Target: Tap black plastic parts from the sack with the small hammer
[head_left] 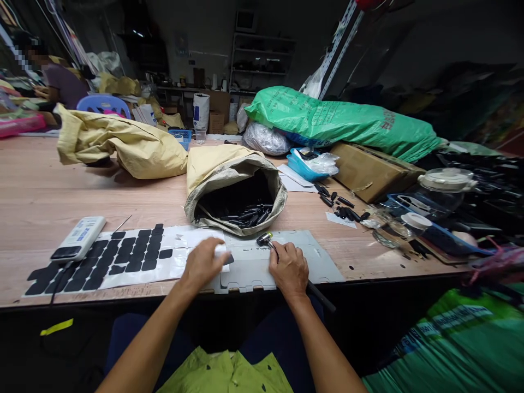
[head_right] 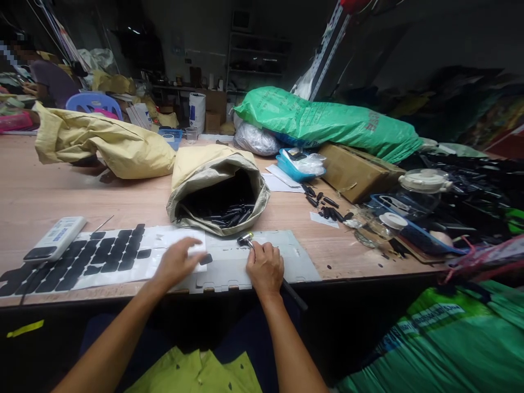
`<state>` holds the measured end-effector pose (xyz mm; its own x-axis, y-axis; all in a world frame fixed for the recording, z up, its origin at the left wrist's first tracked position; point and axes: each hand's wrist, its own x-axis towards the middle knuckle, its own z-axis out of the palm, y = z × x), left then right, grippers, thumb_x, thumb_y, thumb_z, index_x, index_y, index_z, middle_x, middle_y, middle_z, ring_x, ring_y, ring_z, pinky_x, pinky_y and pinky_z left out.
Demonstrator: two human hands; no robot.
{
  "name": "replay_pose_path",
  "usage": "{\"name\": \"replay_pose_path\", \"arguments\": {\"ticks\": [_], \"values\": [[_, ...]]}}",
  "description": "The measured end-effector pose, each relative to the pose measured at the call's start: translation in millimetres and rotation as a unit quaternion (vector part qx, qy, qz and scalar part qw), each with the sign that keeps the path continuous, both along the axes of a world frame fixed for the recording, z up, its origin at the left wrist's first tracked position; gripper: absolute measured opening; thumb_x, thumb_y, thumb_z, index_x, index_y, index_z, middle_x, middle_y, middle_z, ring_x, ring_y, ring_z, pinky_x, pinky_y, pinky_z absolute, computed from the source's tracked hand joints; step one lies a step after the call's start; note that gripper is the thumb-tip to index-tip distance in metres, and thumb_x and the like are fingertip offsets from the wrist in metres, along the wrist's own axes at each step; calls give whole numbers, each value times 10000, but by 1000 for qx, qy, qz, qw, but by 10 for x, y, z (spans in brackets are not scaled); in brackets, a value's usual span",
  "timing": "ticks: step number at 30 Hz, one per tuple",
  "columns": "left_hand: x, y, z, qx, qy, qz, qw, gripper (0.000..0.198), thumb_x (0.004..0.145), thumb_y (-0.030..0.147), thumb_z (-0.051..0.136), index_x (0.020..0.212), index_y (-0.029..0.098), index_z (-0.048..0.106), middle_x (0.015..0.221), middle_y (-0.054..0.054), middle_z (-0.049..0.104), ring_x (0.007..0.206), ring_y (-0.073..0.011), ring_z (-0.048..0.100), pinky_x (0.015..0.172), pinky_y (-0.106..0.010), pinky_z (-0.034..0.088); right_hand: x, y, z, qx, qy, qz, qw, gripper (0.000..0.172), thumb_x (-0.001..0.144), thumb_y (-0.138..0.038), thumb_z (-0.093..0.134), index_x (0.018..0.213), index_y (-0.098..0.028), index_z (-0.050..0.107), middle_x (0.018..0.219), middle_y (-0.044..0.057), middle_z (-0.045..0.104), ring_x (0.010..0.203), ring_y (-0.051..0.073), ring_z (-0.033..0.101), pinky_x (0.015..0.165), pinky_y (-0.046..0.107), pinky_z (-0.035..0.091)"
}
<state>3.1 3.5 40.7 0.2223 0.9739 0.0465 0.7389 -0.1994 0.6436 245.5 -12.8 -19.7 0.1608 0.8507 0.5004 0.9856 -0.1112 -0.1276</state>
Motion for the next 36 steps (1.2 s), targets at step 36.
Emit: {"name": "replay_pose_path", "arguments": {"ticks": [36], "values": [[-148,30,-292,35,-16,-53,998,179,796,286,685,951,235,759,832,-22,634,836,-193,528,753,-316,393,-361,-219,89,13,197,127,972,287,996,-302,391,1098,-174,627,986,78,640,876,188,587,758,296,442]]}}
